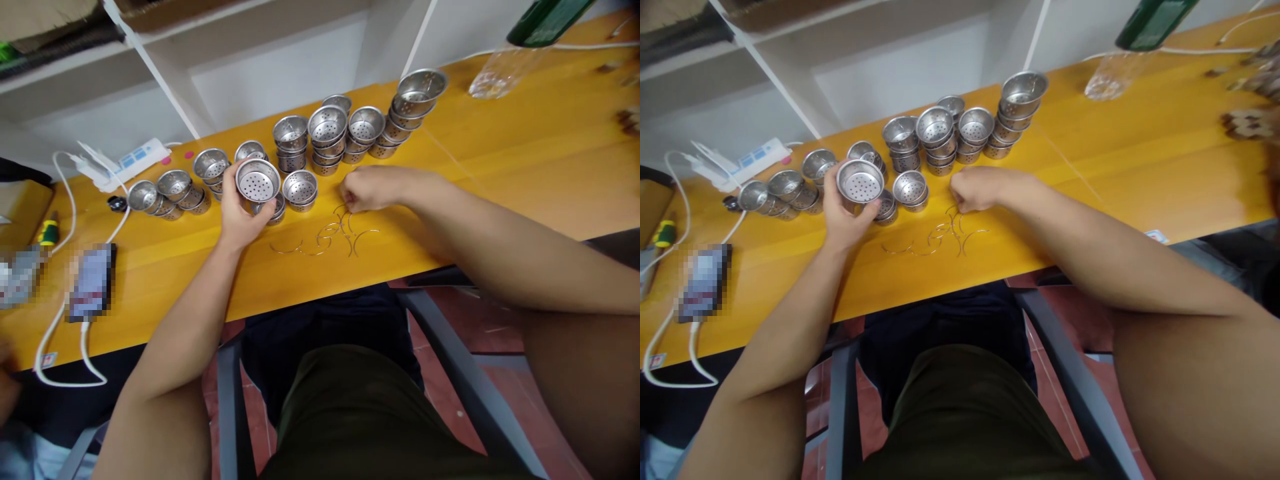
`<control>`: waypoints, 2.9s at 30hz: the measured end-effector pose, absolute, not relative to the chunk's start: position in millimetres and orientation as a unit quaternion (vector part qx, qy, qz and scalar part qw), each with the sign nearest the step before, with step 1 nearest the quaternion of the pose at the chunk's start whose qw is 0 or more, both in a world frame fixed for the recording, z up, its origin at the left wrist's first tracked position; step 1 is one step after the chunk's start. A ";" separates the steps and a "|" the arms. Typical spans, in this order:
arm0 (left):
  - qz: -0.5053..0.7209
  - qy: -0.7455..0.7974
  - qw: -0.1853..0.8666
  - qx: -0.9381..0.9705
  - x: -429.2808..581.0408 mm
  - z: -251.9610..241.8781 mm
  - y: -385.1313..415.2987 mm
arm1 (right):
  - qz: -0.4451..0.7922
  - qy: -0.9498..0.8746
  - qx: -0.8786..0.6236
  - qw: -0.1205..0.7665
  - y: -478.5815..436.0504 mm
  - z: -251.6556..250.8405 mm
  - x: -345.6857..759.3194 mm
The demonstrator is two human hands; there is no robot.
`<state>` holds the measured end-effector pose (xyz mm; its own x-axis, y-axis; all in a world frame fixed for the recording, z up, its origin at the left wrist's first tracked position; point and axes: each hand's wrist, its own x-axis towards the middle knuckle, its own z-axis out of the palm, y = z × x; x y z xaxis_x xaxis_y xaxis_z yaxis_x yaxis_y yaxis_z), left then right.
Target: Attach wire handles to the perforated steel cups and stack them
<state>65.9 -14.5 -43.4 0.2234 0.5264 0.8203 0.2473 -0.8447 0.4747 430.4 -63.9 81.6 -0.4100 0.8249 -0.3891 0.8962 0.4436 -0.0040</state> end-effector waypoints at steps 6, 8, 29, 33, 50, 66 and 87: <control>0.568 0.291 0.079 0.766 66.4 -34.0 -23.0 | -0.056 0.837 0.505 0.204 -71.1 86.6 412.5; 0.568 0.306 0.060 0.762 64.5 -31.4 -25.0 | -0.047 0.839 0.500 0.208 -70.3 84.6 413.4; 0.546 0.326 0.114 0.764 71.9 -28.2 -33.6 | -0.241 0.815 0.403 -0.339 -71.0 109.0 433.4; 0.544 0.330 0.092 0.766 67.8 -21.9 -38.1 | -0.355 0.734 0.365 -0.449 -70.1 110.0 392.9; 0.554 0.330 0.117 0.755 81.2 -26.6 -40.1 | -0.279 0.772 0.412 -0.395 -80.2 60.3 332.4; 0.503 0.308 0.152 0.793 81.7 -31.1 -42.1 | -0.252 0.761 0.456 -0.386 -77.9 58.1 322.9; 0.499 0.315 0.178 0.787 73.4 -24.1 -46.8 | -0.432 0.754 0.243 -0.432 -75.8 58.2 336.5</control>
